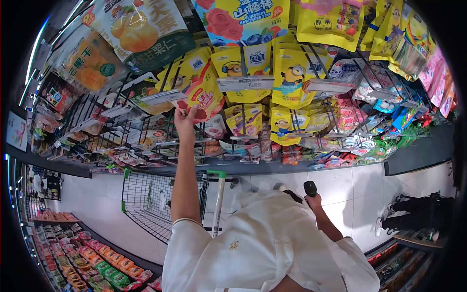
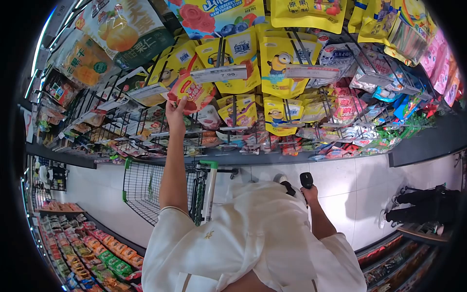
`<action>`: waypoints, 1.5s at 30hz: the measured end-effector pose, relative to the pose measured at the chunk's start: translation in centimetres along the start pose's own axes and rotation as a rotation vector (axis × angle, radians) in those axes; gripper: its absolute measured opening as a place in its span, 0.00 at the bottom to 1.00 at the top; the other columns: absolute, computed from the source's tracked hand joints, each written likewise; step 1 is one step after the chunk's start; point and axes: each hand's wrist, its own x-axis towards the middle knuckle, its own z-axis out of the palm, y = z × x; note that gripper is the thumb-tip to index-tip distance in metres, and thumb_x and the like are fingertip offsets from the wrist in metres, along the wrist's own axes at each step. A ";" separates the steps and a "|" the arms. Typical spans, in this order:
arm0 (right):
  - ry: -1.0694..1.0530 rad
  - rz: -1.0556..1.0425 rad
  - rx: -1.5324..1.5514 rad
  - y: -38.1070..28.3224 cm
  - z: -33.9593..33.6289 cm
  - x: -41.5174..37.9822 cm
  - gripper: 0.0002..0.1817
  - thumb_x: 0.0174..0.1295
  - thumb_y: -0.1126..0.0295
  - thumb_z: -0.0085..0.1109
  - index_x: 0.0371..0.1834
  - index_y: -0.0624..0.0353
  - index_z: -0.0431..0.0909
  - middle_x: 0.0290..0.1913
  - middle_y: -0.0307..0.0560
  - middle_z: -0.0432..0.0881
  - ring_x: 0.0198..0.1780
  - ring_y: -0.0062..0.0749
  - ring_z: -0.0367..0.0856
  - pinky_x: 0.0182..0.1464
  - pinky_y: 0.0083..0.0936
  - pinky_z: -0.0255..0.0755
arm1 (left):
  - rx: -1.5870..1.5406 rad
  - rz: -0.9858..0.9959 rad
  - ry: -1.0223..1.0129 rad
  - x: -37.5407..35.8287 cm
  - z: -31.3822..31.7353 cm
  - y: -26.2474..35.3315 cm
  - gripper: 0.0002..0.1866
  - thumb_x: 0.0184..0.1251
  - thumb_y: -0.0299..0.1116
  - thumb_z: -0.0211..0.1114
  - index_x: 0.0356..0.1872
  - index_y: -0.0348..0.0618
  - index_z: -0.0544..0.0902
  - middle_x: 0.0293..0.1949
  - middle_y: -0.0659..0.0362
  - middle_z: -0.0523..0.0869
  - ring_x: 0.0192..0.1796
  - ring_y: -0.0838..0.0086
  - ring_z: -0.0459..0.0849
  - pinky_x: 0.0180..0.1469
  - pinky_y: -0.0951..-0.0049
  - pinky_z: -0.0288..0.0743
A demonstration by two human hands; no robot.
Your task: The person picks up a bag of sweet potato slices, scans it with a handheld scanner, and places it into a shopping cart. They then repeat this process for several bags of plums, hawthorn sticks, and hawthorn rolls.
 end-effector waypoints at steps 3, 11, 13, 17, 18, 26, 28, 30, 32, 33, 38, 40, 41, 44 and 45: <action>-0.064 -0.118 0.089 -2.5 0.3 0.9 0.15 0.50 0.70 0.70 0.39 0.66 0.82 0.31 0.48 0.87 0.30 0.33 0.87 0.36 0.31 0.81 | -0.046 -0.002 0.019 -1.1 0.1 0.8 0.17 0.68 0.26 0.70 0.56 0.38 0.79 0.52 0.58 0.86 0.52 0.77 0.85 0.55 0.74 0.79; -0.388 -0.641 0.056 -19.1 -0.5 -5.2 0.21 0.51 0.69 0.74 0.48 0.65 0.81 0.34 0.46 0.88 0.37 0.27 0.86 0.44 0.28 0.79 | -0.133 -0.104 0.049 -4.3 -0.7 3.7 0.15 0.73 0.29 0.66 0.56 0.38 0.80 0.51 0.59 0.87 0.50 0.77 0.86 0.54 0.73 0.80; -0.515 -0.749 0.037 -26.3 -2.0 -10.0 0.24 0.49 0.70 0.75 0.51 0.64 0.81 0.38 0.46 0.88 0.40 0.26 0.85 0.48 0.28 0.78 | -0.169 -0.140 0.064 -5.3 -0.3 5.7 0.14 0.73 0.29 0.66 0.56 0.38 0.80 0.51 0.58 0.87 0.50 0.76 0.86 0.54 0.73 0.81; -0.661 -0.972 0.042 -34.2 -2.2 -15.0 0.30 0.47 0.71 0.76 0.57 0.62 0.80 0.46 0.49 0.87 0.47 0.28 0.84 0.54 0.29 0.77 | -0.199 -0.217 0.074 -6.6 -0.8 7.5 0.15 0.73 0.29 0.66 0.56 0.37 0.79 0.51 0.57 0.87 0.50 0.74 0.87 0.53 0.73 0.81; -0.673 -1.004 0.046 -35.1 -1.9 -15.4 0.31 0.47 0.72 0.77 0.58 0.61 0.79 0.48 0.50 0.87 0.49 0.30 0.85 0.55 0.30 0.77 | -0.205 -0.222 0.077 -7.0 -0.8 7.9 0.16 0.72 0.30 0.66 0.57 0.36 0.79 0.52 0.56 0.87 0.50 0.74 0.87 0.53 0.72 0.81; -0.795 -1.155 0.211 -39.5 0.9 -16.8 0.50 0.45 0.70 0.77 0.76 0.57 0.63 0.70 0.52 0.74 0.70 0.40 0.74 0.71 0.33 0.66 | -0.245 -0.281 0.084 -10.6 -1.1 10.2 0.16 0.73 0.30 0.65 0.57 0.34 0.79 0.52 0.55 0.87 0.50 0.73 0.87 0.55 0.71 0.81; -0.870 -1.145 0.252 -40.6 1.1 -17.4 0.52 0.45 0.71 0.77 0.78 0.58 0.60 0.74 0.50 0.70 0.73 0.35 0.69 0.74 0.33 0.61 | -0.256 -0.294 0.100 -11.6 -1.4 10.1 0.16 0.73 0.29 0.65 0.56 0.34 0.79 0.52 0.55 0.87 0.50 0.72 0.87 0.55 0.71 0.81; -0.987 -1.048 0.351 -41.3 1.6 -18.1 0.53 0.45 0.71 0.77 0.78 0.60 0.59 0.73 0.49 0.71 0.73 0.33 0.69 0.74 0.32 0.61 | -0.280 -0.317 0.124 -12.8 -1.4 10.7 0.16 0.72 0.29 0.65 0.57 0.34 0.79 0.52 0.54 0.87 0.51 0.72 0.87 0.55 0.71 0.81; -1.060 -0.951 0.427 -41.5 2.2 -18.7 0.48 0.46 0.70 0.76 0.75 0.63 0.64 0.67 0.47 0.78 0.66 0.28 0.76 0.70 0.30 0.66 | -0.307 -0.320 0.141 -14.0 -1.1 11.5 0.16 0.72 0.29 0.64 0.57 0.33 0.78 0.53 0.53 0.87 0.52 0.70 0.87 0.56 0.70 0.81; -1.127 -0.870 0.466 -41.5 2.5 -19.1 0.46 0.47 0.70 0.76 0.73 0.63 0.67 0.64 0.47 0.80 0.63 0.27 0.78 0.68 0.29 0.68 | -0.318 -0.323 0.133 -14.4 -1.1 11.8 0.16 0.72 0.29 0.64 0.57 0.33 0.78 0.53 0.53 0.87 0.52 0.70 0.87 0.57 0.69 0.81; -1.147 -0.879 0.467 -40.8 3.9 -19.9 0.37 0.50 0.72 0.76 0.66 0.63 0.74 0.55 0.43 0.86 0.51 0.21 0.83 0.58 0.26 0.76 | -0.391 -0.326 0.132 -17.2 -1.2 12.6 0.18 0.73 0.28 0.63 0.60 0.33 0.76 0.56 0.52 0.86 0.54 0.68 0.87 0.59 0.67 0.80; -1.135 -0.853 0.438 -40.4 3.9 -20.8 0.37 0.50 0.73 0.76 0.66 0.63 0.74 0.55 0.44 0.85 0.51 0.21 0.82 0.58 0.26 0.76 | -0.404 -0.280 0.122 -18.5 -1.2 12.2 0.20 0.74 0.28 0.62 0.63 0.35 0.73 0.59 0.52 0.83 0.58 0.70 0.84 0.61 0.68 0.79; -1.127 -0.839 0.421 -40.3 3.9 -21.2 0.37 0.50 0.73 0.76 0.67 0.63 0.74 0.56 0.44 0.85 0.52 0.21 0.82 0.58 0.26 0.76 | -0.356 -0.233 0.154 -19.1 -1.4 11.4 0.21 0.75 0.29 0.61 0.65 0.36 0.71 0.59 0.53 0.82 0.59 0.71 0.83 0.62 0.68 0.78; -1.134 -0.749 0.342 -39.7 3.9 -22.4 0.38 0.51 0.73 0.76 0.68 0.62 0.73 0.61 0.44 0.82 0.58 0.21 0.79 0.63 0.27 0.72 | -0.224 -0.141 0.228 -21.0 -1.8 8.8 0.24 0.78 0.33 0.59 0.70 0.41 0.66 0.61 0.56 0.78 0.61 0.76 0.79 0.64 0.70 0.74; -1.125 -0.835 0.342 -39.4 4.3 -22.6 0.39 0.51 0.74 0.76 0.69 0.62 0.72 0.63 0.46 0.80 0.61 0.23 0.77 0.65 0.27 0.71 | -0.214 -0.151 0.233 -21.4 -2.2 8.3 0.23 0.78 0.33 0.59 0.69 0.41 0.66 0.61 0.56 0.79 0.61 0.76 0.79 0.64 0.70 0.74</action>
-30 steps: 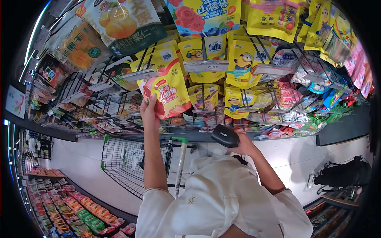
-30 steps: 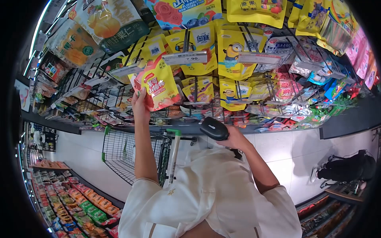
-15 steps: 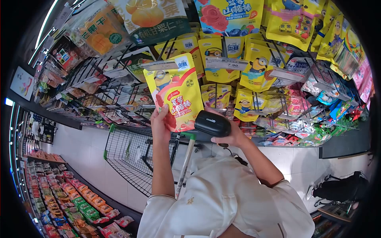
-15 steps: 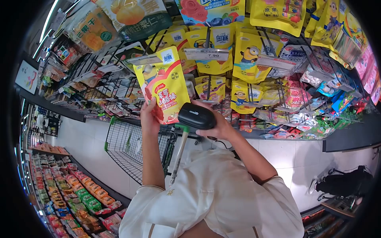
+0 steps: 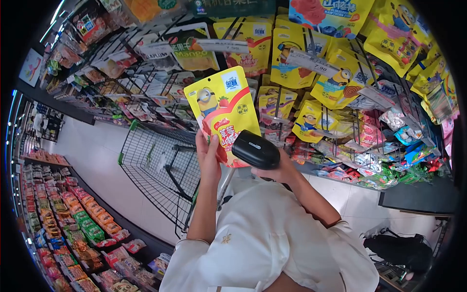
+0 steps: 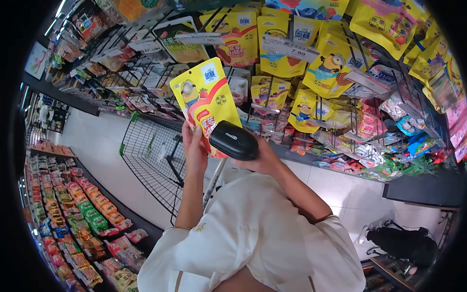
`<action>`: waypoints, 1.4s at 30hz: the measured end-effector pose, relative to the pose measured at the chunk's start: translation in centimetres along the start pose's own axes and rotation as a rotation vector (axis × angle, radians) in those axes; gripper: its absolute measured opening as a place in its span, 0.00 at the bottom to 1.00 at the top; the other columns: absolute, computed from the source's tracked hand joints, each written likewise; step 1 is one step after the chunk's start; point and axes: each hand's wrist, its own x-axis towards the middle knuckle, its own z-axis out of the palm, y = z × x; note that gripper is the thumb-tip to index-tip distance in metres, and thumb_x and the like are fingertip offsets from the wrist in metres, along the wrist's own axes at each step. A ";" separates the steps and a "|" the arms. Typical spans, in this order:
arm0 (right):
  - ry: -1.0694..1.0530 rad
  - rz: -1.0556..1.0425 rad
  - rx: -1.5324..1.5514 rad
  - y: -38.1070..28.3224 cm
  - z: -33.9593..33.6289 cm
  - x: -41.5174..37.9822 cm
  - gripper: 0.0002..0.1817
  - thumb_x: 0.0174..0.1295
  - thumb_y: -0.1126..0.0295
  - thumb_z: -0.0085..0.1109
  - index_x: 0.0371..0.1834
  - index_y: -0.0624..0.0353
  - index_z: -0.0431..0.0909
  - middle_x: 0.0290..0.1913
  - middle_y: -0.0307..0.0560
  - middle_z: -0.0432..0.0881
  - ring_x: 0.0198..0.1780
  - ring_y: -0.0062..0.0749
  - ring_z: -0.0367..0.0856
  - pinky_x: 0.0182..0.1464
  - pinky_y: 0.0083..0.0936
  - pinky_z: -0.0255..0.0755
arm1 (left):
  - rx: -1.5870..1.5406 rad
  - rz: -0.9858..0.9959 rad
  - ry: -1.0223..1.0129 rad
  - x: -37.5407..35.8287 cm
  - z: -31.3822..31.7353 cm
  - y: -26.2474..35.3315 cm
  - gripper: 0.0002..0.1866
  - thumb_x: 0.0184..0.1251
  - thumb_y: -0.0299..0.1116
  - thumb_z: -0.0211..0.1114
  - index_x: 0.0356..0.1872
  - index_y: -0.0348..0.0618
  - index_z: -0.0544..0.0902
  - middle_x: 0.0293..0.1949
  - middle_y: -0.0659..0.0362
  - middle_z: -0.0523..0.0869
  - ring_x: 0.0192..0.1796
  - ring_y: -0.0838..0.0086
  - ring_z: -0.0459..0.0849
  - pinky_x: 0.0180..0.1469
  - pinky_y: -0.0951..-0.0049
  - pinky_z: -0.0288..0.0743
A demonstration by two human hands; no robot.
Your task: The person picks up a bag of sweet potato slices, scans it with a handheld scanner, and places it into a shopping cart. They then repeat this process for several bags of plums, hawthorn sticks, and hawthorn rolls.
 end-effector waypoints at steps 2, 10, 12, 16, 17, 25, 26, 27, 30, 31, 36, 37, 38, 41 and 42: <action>-0.039 -0.134 -0.082 0.9 0.8 0.1 0.40 0.50 0.75 0.76 0.71 0.63 0.71 0.69 0.49 0.76 0.67 0.25 0.74 0.68 0.28 0.67 | 0.018 -0.014 0.017 -0.2 -1.7 -1.3 0.22 0.79 0.34 0.58 0.69 0.40 0.67 0.60 0.57 0.79 0.60 0.76 0.79 0.64 0.70 0.73; -0.468 -0.365 -0.595 0.2 4.4 0.3 0.32 0.50 0.69 0.76 0.61 0.62 0.79 0.80 0.58 0.57 0.82 0.60 0.47 0.79 0.48 0.51 | -0.823 -0.344 -0.054 1.1 -5.1 -7.0 0.30 0.80 0.53 0.50 0.73 0.45 0.65 0.57 0.51 0.80 0.56 0.61 0.80 0.65 0.52 0.73; -0.466 -0.268 -0.501 0.3 5.0 -0.1 0.33 0.49 0.69 0.76 0.62 0.61 0.78 0.74 0.58 0.68 0.76 0.53 0.63 0.75 0.42 0.60 | -0.941 -0.407 -0.213 2.0 -6.4 -7.8 0.32 0.79 0.51 0.52 0.76 0.45 0.62 0.60 0.49 0.79 0.59 0.60 0.80 0.68 0.48 0.72; -0.414 -0.072 -0.430 -1.4 3.2 -0.7 0.34 0.47 0.71 0.75 0.62 0.65 0.76 0.55 0.54 0.85 0.57 0.43 0.84 0.62 0.34 0.74 | -0.945 -0.362 -0.304 1.9 -6.6 -7.1 0.32 0.80 0.48 0.51 0.77 0.44 0.59 0.59 0.48 0.79 0.56 0.59 0.82 0.68 0.50 0.73; -0.332 0.017 -0.404 -1.6 2.8 -1.1 0.32 0.48 0.73 0.74 0.60 0.66 0.76 0.52 0.52 0.86 0.53 0.38 0.85 0.59 0.32 0.76 | -0.937 -0.363 -0.293 1.8 -6.6 -6.7 0.32 0.80 0.48 0.51 0.77 0.44 0.59 0.59 0.48 0.80 0.55 0.59 0.82 0.67 0.51 0.74; -0.193 0.405 0.026 -1.7 2.6 -0.8 0.22 0.54 0.78 0.69 0.55 0.66 0.79 0.42 0.45 0.89 0.35 0.21 0.84 0.38 0.24 0.81 | -0.780 -0.422 -0.201 2.1 -7.5 -5.3 0.36 0.77 0.50 0.56 0.79 0.45 0.56 0.51 0.53 0.81 0.54 0.62 0.81 0.61 0.55 0.77; -0.212 0.389 -0.003 -1.7 3.2 -0.6 0.22 0.54 0.78 0.70 0.54 0.66 0.79 0.42 0.45 0.89 0.36 0.21 0.84 0.39 0.24 0.80 | -0.785 -0.417 -0.195 2.3 -7.8 -5.7 0.37 0.77 0.50 0.56 0.79 0.44 0.56 0.51 0.53 0.81 0.53 0.62 0.82 0.60 0.55 0.78; -0.229 0.374 -0.032 -1.6 3.8 -0.4 0.22 0.54 0.77 0.70 0.54 0.65 0.80 0.42 0.44 0.89 0.36 0.20 0.84 0.40 0.24 0.80 | -0.790 -0.413 -0.190 2.3 -8.1 -6.2 0.37 0.77 0.50 0.57 0.78 0.44 0.56 0.51 0.54 0.82 0.53 0.63 0.82 0.59 0.56 0.79; -0.279 0.422 -0.086 -0.7 4.3 -0.2 0.27 0.53 0.77 0.72 0.58 0.66 0.77 0.44 0.46 0.89 0.42 0.22 0.85 0.44 0.25 0.81 | -0.841 -0.380 -0.166 2.6 -9.0 -8.7 0.35 0.78 0.50 0.56 0.77 0.43 0.59 0.51 0.53 0.83 0.50 0.62 0.83 0.57 0.56 0.80; -0.285 0.446 -0.090 -0.4 4.3 -0.2 0.27 0.52 0.76 0.72 0.58 0.66 0.78 0.45 0.45 0.88 0.43 0.22 0.84 0.47 0.25 0.80 | -0.832 -0.358 -0.159 2.7 -9.3 -9.6 0.34 0.78 0.50 0.55 0.76 0.43 0.60 0.52 0.53 0.83 0.50 0.63 0.83 0.56 0.56 0.80; -0.236 0.085 -0.366 -0.2 4.5 -0.2 0.39 0.48 0.74 0.76 0.67 0.65 0.73 0.62 0.49 0.79 0.61 0.29 0.77 0.65 0.30 0.69 | -0.898 -0.354 -0.034 0.1 -8.6 -9.4 0.29 0.77 0.52 0.54 0.67 0.40 0.69 0.46 0.55 0.83 0.47 0.65 0.82 0.52 0.59 0.80; -0.279 0.015 -0.416 0.0 4.2 0.0 0.42 0.47 0.72 0.77 0.69 0.65 0.71 0.67 0.50 0.75 0.66 0.32 0.74 0.69 0.30 0.64 | -0.863 -0.373 0.043 -0.4 -9.1 -10.2 0.28 0.77 0.54 0.54 0.64 0.42 0.71 0.43 0.57 0.82 0.47 0.67 0.82 0.52 0.60 0.79; -0.321 -0.058 -0.462 0.1 4.0 0.1 0.45 0.47 0.70 0.79 0.71 0.65 0.69 0.72 0.52 0.71 0.72 0.34 0.70 0.73 0.31 0.60 | -0.825 -0.391 0.121 -1.0 -9.6 -10.8 0.27 0.76 0.56 0.53 0.61 0.44 0.74 0.41 0.59 0.82 0.46 0.69 0.82 0.51 0.61 0.79; -0.287 0.184 -0.168 -0.1 5.1 -0.3 0.48 0.44 0.75 0.76 0.74 0.65 0.65 0.74 0.50 0.69 0.71 0.33 0.71 0.72 0.29 0.62 | -0.716 -0.467 0.332 -2.1 -9.2 -9.8 0.28 0.76 0.63 0.52 0.58 0.49 0.77 0.40 0.61 0.81 0.46 0.68 0.82 0.52 0.61 0.79; -0.302 0.170 -0.230 0.0 5.1 -0.1 0.49 0.45 0.75 0.76 0.75 0.65 0.63 0.74 0.51 0.69 0.71 0.34 0.71 0.73 0.30 0.62 | -0.689 -0.455 0.364 -2.5 -8.9 -8.9 0.28 0.76 0.62 0.52 0.57 0.49 0.77 0.41 0.60 0.82 0.46 0.68 0.82 0.52 0.61 0.79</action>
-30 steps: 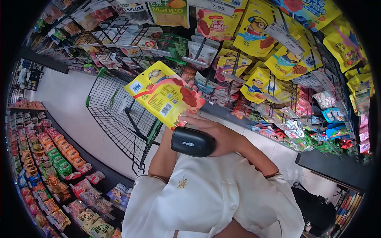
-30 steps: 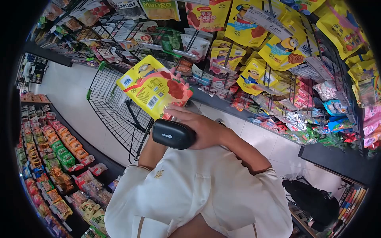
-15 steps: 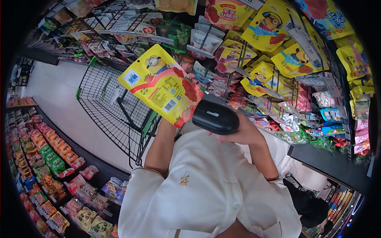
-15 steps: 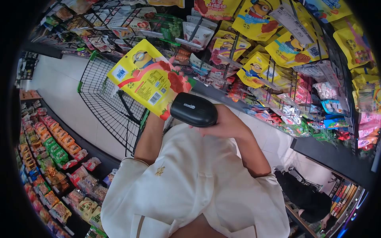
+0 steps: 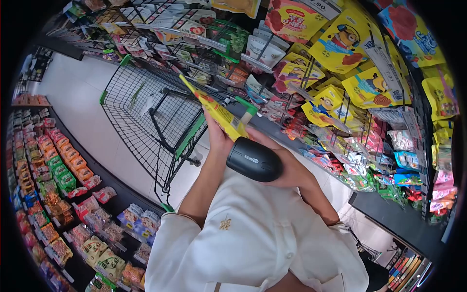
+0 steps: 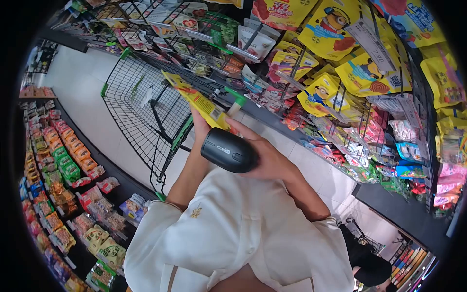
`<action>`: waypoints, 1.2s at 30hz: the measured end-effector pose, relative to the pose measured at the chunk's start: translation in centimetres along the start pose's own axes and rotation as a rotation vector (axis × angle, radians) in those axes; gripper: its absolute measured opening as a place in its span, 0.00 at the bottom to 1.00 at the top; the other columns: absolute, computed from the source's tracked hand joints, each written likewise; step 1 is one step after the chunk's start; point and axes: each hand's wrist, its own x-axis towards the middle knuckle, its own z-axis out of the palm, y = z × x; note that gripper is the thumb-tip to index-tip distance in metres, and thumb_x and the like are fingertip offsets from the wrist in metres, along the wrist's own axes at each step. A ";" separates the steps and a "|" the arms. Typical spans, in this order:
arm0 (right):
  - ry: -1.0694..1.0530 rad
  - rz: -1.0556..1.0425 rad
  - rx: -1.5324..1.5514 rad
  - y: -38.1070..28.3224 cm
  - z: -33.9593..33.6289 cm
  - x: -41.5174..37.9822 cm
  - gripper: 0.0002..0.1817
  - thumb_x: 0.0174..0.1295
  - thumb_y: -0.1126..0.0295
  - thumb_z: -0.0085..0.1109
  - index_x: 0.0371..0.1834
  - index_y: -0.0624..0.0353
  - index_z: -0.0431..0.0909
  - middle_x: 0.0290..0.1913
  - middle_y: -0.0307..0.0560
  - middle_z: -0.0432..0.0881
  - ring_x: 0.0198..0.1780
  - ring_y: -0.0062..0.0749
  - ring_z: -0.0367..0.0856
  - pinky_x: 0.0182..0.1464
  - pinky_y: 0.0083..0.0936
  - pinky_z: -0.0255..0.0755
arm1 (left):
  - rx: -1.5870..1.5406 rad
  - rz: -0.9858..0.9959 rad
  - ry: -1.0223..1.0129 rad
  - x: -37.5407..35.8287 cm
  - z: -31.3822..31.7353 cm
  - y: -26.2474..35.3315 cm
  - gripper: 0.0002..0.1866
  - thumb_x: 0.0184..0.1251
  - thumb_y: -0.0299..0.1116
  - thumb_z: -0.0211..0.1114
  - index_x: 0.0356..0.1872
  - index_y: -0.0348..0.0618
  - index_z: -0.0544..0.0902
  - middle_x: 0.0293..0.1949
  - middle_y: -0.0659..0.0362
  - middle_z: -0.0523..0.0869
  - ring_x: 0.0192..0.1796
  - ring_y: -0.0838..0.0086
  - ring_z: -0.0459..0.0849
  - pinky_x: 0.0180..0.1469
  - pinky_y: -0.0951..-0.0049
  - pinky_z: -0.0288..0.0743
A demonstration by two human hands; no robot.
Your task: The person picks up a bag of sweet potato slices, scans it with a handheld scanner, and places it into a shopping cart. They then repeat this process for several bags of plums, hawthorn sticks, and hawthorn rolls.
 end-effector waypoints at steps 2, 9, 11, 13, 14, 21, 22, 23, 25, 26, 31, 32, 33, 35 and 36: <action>-0.017 -0.013 -0.130 0.3 -0.4 0.3 0.52 0.45 0.75 0.75 0.77 0.64 0.60 0.75 0.52 0.68 0.72 0.34 0.70 0.73 0.30 0.62 | 0.034 0.051 0.059 -1.8 1.0 0.6 0.26 0.77 0.60 0.54 0.56 0.48 0.77 0.44 0.60 0.84 0.47 0.68 0.83 0.54 0.62 0.80; 0.133 0.024 0.070 4.7 -1.4 1.5 0.41 0.49 0.70 0.79 0.69 0.63 0.71 0.60 0.50 0.82 0.59 0.29 0.81 0.64 0.30 0.72 | 0.259 0.221 0.029 -6.8 -1.0 4.4 0.20 0.74 0.31 0.62 0.63 0.39 0.73 0.62 0.53 0.81 0.63 0.68 0.81 0.68 0.62 0.74; 0.085 0.065 0.136 5.1 -2.0 2.3 0.35 0.50 0.70 0.78 0.64 0.63 0.76 0.55 0.47 0.85 0.54 0.26 0.83 0.60 0.29 0.74 | 0.310 0.199 -0.003 -7.8 -0.7 5.5 0.20 0.74 0.30 0.63 0.63 0.39 0.72 0.63 0.53 0.81 0.63 0.68 0.81 0.68 0.62 0.73; 0.051 0.104 0.217 5.6 -2.0 3.6 0.30 0.50 0.70 0.78 0.58 0.63 0.80 0.48 0.44 0.87 0.48 0.24 0.84 0.55 0.27 0.76 | 0.320 0.163 -0.013 -8.1 -1.4 6.7 0.22 0.73 0.28 0.63 0.65 0.38 0.72 0.63 0.53 0.81 0.63 0.67 0.81 0.69 0.62 0.73; 0.045 0.126 0.268 5.8 -1.8 4.3 0.26 0.50 0.70 0.78 0.54 0.62 0.82 0.45 0.42 0.88 0.44 0.23 0.84 0.51 0.26 0.77 | 0.322 0.177 0.007 -7.9 -2.1 7.2 0.22 0.72 0.27 0.63 0.65 0.38 0.72 0.62 0.53 0.82 0.62 0.67 0.82 0.68 0.62 0.74; 0.114 0.350 0.288 11.5 2.1 8.0 0.16 0.54 0.69 0.76 0.45 0.61 0.86 0.30 0.37 0.86 0.30 0.18 0.81 0.31 0.22 0.74 | 0.300 0.341 0.280 0.6 -11.1 15.3 0.13 0.73 0.27 0.64 0.56 0.37 0.79 0.52 0.54 0.87 0.51 0.70 0.87 0.58 0.67 0.82; 0.129 0.353 0.361 11.6 2.9 8.6 0.16 0.54 0.69 0.76 0.45 0.60 0.86 0.29 0.37 0.85 0.28 0.17 0.80 0.29 0.22 0.72 | 0.267 0.372 0.282 2.0 -11.0 16.5 0.12 0.73 0.27 0.64 0.54 0.38 0.80 0.49 0.56 0.87 0.49 0.71 0.88 0.56 0.68 0.83; 0.127 0.439 0.331 12.6 3.3 8.7 0.16 0.54 0.69 0.76 0.45 0.60 0.87 0.29 0.36 0.85 0.27 0.17 0.79 0.27 0.21 0.71 | 0.261 0.398 0.353 4.3 -12.8 17.7 0.11 0.72 0.27 0.65 0.53 0.38 0.80 0.47 0.57 0.88 0.46 0.72 0.88 0.51 0.70 0.83; 0.126 0.573 0.307 14.0 4.1 8.5 0.15 0.55 0.69 0.76 0.45 0.60 0.86 0.29 0.36 0.85 0.26 0.17 0.77 0.27 0.21 0.70 | 0.287 0.431 0.488 9.6 -19.0 19.4 0.10 0.71 0.26 0.66 0.51 0.39 0.81 0.43 0.58 0.88 0.41 0.75 0.87 0.43 0.74 0.81; 0.147 0.645 0.250 13.8 4.5 8.8 0.15 0.55 0.70 0.76 0.44 0.60 0.87 0.30 0.37 0.85 0.26 0.17 0.77 0.28 0.21 0.71 | 0.320 0.442 0.544 12.6 -22.5 20.2 0.10 0.70 0.25 0.66 0.51 0.39 0.81 0.42 0.59 0.88 0.39 0.76 0.86 0.40 0.75 0.80; 0.173 0.670 0.361 12.0 4.3 11.1 0.23 0.56 0.73 0.74 0.55 0.66 0.80 0.38 0.47 0.89 0.39 0.30 0.89 0.42 0.25 0.81 | 0.568 0.344 0.752 24.2 -33.5 20.9 0.10 0.68 0.24 0.67 0.48 0.39 0.81 0.38 0.60 0.87 0.32 0.78 0.83 0.32 0.78 0.75; 0.146 0.698 0.321 11.6 4.1 11.4 0.24 0.57 0.74 0.73 0.56 0.66 0.79 0.39 0.48 0.89 0.42 0.32 0.90 0.45 0.26 0.81 | 0.597 0.332 0.782 25.5 -34.4 20.5 0.10 0.67 0.24 0.67 0.48 0.39 0.81 0.38 0.60 0.87 0.32 0.78 0.83 0.32 0.77 0.75; 0.119 0.726 0.283 11.3 3.9 11.6 0.25 0.57 0.74 0.73 0.58 0.67 0.78 0.40 0.49 0.89 0.44 0.34 0.90 0.47 0.27 0.82 | 0.629 0.318 0.811 26.5 -35.3 19.9 0.09 0.67 0.23 0.67 0.47 0.38 0.81 0.38 0.60 0.87 0.32 0.78 0.83 0.32 0.77 0.75; 0.104 0.749 0.263 11.5 3.9 11.6 0.26 0.57 0.76 0.72 0.59 0.68 0.77 0.42 0.51 0.89 0.45 0.36 0.90 0.49 0.28 0.82 | 0.584 0.329 0.823 28.2 -36.4 18.8 0.07 0.69 0.25 0.66 0.45 0.39 0.81 0.34 0.61 0.85 0.30 0.77 0.81 0.31 0.75 0.74; 0.146 0.747 0.296 11.6 4.1 11.6 0.27 0.56 0.77 0.73 0.60 0.68 0.76 0.43 0.51 0.88 0.45 0.36 0.90 0.50 0.29 0.82 | 0.565 0.339 0.827 29.0 -36.8 18.5 0.06 0.70 0.27 0.66 0.45 0.40 0.81 0.33 0.62 0.84 0.29 0.77 0.80 0.30 0.74 0.74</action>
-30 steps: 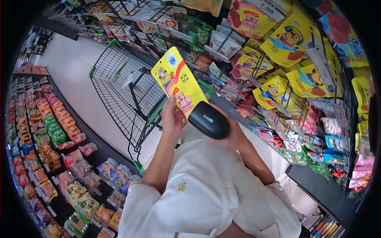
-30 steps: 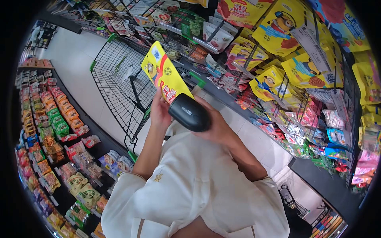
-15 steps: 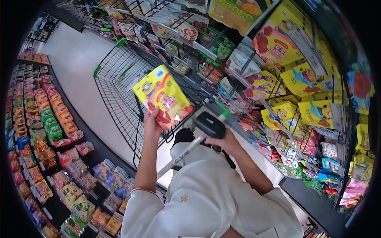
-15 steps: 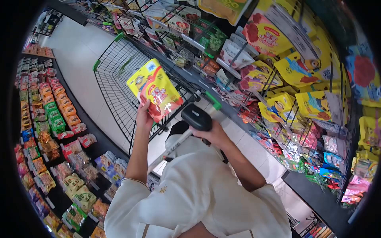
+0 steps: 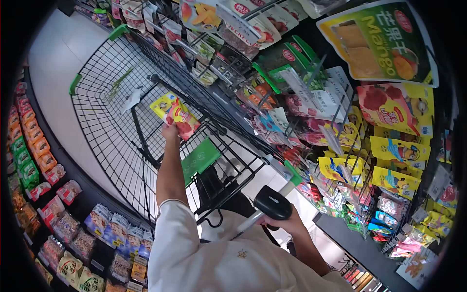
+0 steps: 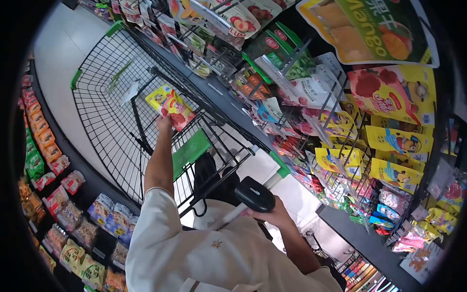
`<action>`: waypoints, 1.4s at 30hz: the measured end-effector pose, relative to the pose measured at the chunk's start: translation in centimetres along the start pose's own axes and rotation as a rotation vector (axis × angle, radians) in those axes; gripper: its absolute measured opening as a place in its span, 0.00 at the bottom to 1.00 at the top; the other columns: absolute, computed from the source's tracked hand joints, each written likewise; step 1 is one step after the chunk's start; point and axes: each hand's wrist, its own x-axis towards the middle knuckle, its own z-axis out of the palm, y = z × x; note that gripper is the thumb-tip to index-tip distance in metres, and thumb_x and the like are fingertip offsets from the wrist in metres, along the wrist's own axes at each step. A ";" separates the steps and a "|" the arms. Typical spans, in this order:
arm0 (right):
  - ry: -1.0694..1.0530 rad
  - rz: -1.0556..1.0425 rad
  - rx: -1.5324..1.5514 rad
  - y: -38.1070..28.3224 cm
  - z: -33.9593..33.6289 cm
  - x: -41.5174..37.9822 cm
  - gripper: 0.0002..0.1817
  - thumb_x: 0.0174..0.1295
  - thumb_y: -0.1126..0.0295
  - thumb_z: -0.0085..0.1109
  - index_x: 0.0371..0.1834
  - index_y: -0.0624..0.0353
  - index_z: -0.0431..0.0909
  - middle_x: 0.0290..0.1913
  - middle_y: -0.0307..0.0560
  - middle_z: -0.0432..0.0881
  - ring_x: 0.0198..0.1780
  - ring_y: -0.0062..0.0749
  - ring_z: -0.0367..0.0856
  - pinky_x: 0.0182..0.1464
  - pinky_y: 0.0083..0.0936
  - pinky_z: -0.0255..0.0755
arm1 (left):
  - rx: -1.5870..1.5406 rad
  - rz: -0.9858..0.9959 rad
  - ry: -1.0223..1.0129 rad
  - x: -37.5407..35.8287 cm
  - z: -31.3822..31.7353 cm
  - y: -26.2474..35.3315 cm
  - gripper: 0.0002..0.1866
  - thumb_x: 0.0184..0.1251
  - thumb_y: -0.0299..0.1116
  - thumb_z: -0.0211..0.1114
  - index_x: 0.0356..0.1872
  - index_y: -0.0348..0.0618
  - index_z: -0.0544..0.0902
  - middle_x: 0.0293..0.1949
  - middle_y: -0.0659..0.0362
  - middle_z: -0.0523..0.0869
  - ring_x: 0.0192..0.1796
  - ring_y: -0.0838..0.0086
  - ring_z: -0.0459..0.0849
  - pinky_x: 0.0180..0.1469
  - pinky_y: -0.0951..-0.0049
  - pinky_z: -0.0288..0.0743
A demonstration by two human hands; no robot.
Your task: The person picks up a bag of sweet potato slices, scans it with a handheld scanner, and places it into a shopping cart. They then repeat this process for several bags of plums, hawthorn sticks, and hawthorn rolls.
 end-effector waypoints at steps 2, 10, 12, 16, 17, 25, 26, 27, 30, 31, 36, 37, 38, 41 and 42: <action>0.054 -0.013 0.098 0.5 0.4 -0.1 0.29 0.56 0.77 0.73 0.61 0.68 0.75 0.45 0.51 0.88 0.45 0.36 0.90 0.50 0.30 0.82 | -0.001 -0.046 -0.018 0.8 0.4 -0.7 0.05 0.71 0.25 0.63 0.45 0.39 0.80 0.33 0.60 0.84 0.28 0.76 0.81 0.30 0.73 0.75; 0.046 -0.046 0.193 0.1 0.6 -0.1 0.34 0.56 0.78 0.74 0.67 0.66 0.71 0.47 0.48 0.86 0.48 0.36 0.89 0.52 0.32 0.82 | -0.099 -0.066 -0.152 2.4 -0.2 -3.5 0.11 0.72 0.32 0.63 0.48 0.37 0.78 0.39 0.55 0.86 0.36 0.69 0.87 0.31 0.70 0.80; 0.056 -0.035 0.115 0.1 0.4 -0.5 0.29 0.54 0.75 0.75 0.61 0.64 0.78 0.43 0.42 0.87 0.42 0.28 0.87 0.45 0.26 0.81 | 0.135 0.105 -0.199 6.8 -1.7 -7.5 0.19 0.74 0.43 0.62 0.46 0.32 0.80 0.34 0.53 0.85 0.34 0.71 0.85 0.29 0.69 0.82; 0.040 -0.047 -0.037 1.4 -0.2 -0.6 0.19 0.55 0.72 0.74 0.50 0.63 0.83 0.37 0.38 0.88 0.36 0.21 0.82 0.42 0.21 0.77 | 0.180 -0.079 -0.240 2.9 -2.9 -5.9 0.16 0.69 0.36 0.62 0.51 0.35 0.80 0.43 0.54 0.84 0.47 0.66 0.83 0.41 0.60 0.82; 0.020 -0.091 -0.009 2.3 -0.4 -0.3 0.20 0.55 0.71 0.74 0.51 0.64 0.83 0.36 0.39 0.89 0.37 0.21 0.83 0.45 0.22 0.77 | 0.237 -0.131 -0.270 0.3 -2.9 -3.6 0.16 0.71 0.37 0.60 0.52 0.39 0.79 0.43 0.58 0.84 0.50 0.70 0.83 0.40 0.64 0.77; 0.082 -0.399 -0.398 4.4 -0.1 -0.4 0.22 0.50 0.64 0.73 0.46 0.63 0.82 0.39 0.54 0.87 0.44 0.39 0.87 0.50 0.33 0.78 | 0.197 0.496 -0.320 -23.2 2.8 11.2 0.19 0.80 0.42 0.57 0.28 0.41 0.73 0.25 0.64 0.74 0.28 0.80 0.70 0.32 0.74 0.67; 0.108 -0.460 -0.468 4.4 0.2 -0.8 0.21 0.49 0.62 0.72 0.44 0.62 0.82 0.37 0.55 0.87 0.42 0.41 0.87 0.48 0.34 0.79 | 0.266 0.555 -0.308 -26.9 3.9 12.8 0.21 0.80 0.42 0.57 0.25 0.42 0.71 0.24 0.65 0.72 0.27 0.80 0.68 0.31 0.73 0.66; 0.148 -0.597 -0.495 6.0 0.5 0.0 0.23 0.49 0.61 0.71 0.46 0.61 0.81 0.41 0.56 0.85 0.45 0.48 0.86 0.49 0.39 0.79 | 0.231 0.686 -0.377 -31.6 4.9 14.5 0.21 0.79 0.42 0.58 0.24 0.41 0.73 0.23 0.65 0.72 0.28 0.82 0.68 0.31 0.74 0.63; 0.141 -0.792 -0.626 6.9 0.5 -1.0 0.23 0.50 0.61 0.69 0.48 0.58 0.79 0.47 0.49 0.84 0.47 0.48 0.85 0.49 0.41 0.78 | 0.276 0.918 -0.524 -37.6 7.8 16.6 0.21 0.80 0.39 0.58 0.24 0.38 0.73 0.23 0.64 0.73 0.29 0.81 0.68 0.33 0.74 0.64; 0.093 -0.791 -0.652 6.5 0.2 -1.8 0.22 0.50 0.63 0.67 0.49 0.56 0.78 0.52 0.44 0.82 0.49 0.48 0.84 0.49 0.42 0.78 | 0.317 0.943 -0.569 -40.3 8.9 17.5 0.20 0.80 0.39 0.58 0.27 0.36 0.76 0.25 0.63 0.76 0.30 0.81 0.70 0.35 0.75 0.66; -0.017 -0.862 -0.721 7.4 -1.6 -2.5 0.22 0.48 0.65 0.66 0.48 0.58 0.79 0.56 0.45 0.80 0.51 0.48 0.84 0.50 0.41 0.78 | 0.251 1.028 -1.006 -49.6 17.4 18.8 0.10 0.74 0.34 0.66 0.44 0.35 0.83 0.40 0.59 0.85 0.43 0.77 0.80 0.50 0.75 0.73; -0.039 -0.876 -0.715 7.6 -1.9 -2.9 0.22 0.48 0.65 0.66 0.48 0.58 0.80 0.56 0.46 0.80 0.51 0.48 0.84 0.50 0.41 0.78 | 0.244 1.082 -1.034 -51.3 19.6 19.2 0.14 0.72 0.34 0.69 0.48 0.34 0.81 0.46 0.57 0.84 0.49 0.74 0.80 0.55 0.73 0.73; -0.027 -0.914 -0.724 8.2 -2.3 -2.9 0.22 0.47 0.65 0.66 0.48 0.58 0.80 0.58 0.46 0.80 0.51 0.48 0.84 0.50 0.41 0.78 | 0.235 1.135 -1.064 -53.0 22.0 19.6 0.18 0.69 0.34 0.71 0.53 0.33 0.79 0.53 0.54 0.83 0.55 0.71 0.80 0.60 0.70 0.73; 0.046 -1.012 -0.708 9.5 -3.5 -4.3 0.21 0.47 0.66 0.66 0.46 0.59 0.81 0.55 0.52 0.83 0.48 0.51 0.84 0.49 0.43 0.77 | 0.311 1.069 -0.900 -50.8 31.0 19.9 0.30 0.60 0.39 0.78 0.57 0.30 0.76 0.57 0.53 0.81 0.61 0.67 0.79 0.64 0.68 0.71; 0.024 -0.894 -0.712 8.8 -4.1 -6.3 0.21 0.46 0.66 0.66 0.46 0.59 0.81 0.52 0.53 0.84 0.47 0.52 0.85 0.48 0.43 0.77 | 0.382 1.160 -0.784 -50.8 32.8 20.3 0.32 0.57 0.39 0.80 0.56 0.30 0.76 0.56 0.53 0.82 0.59 0.68 0.80 0.62 0.68 0.73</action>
